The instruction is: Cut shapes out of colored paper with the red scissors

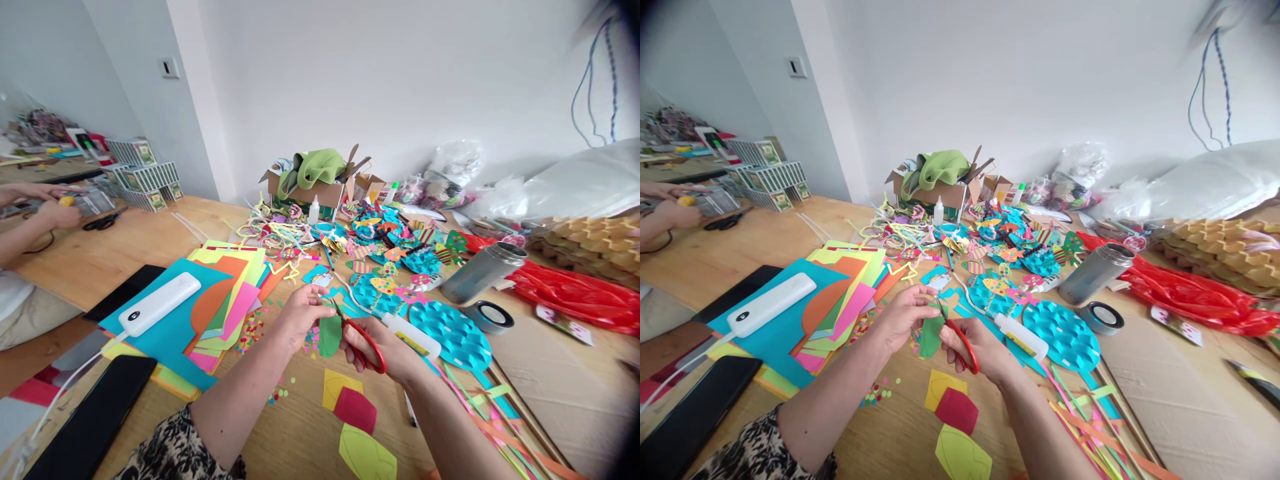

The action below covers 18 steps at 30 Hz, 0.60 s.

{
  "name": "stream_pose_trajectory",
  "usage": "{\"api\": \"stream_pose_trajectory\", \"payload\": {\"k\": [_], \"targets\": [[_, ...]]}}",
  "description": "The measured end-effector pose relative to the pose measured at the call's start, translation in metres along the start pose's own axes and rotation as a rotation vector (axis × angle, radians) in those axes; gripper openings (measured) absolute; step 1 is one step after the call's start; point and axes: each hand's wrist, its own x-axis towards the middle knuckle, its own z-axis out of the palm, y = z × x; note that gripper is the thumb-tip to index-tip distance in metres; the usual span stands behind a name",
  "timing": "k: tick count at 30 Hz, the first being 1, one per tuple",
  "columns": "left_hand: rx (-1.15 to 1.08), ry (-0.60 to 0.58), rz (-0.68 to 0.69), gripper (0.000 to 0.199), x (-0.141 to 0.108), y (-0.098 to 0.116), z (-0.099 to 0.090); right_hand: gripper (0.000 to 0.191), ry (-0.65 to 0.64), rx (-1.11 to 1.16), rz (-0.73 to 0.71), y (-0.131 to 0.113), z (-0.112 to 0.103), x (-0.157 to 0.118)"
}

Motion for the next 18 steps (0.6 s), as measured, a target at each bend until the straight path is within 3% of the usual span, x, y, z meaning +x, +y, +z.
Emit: {"api": "stream_pose_trajectory", "payload": {"k": [18], "targets": [[-0.002,0.029,-0.006,0.044,0.0018,-0.0004,0.0002,0.066,0.031,-0.02,0.036,0.0002,0.0005,0.0012]]}}
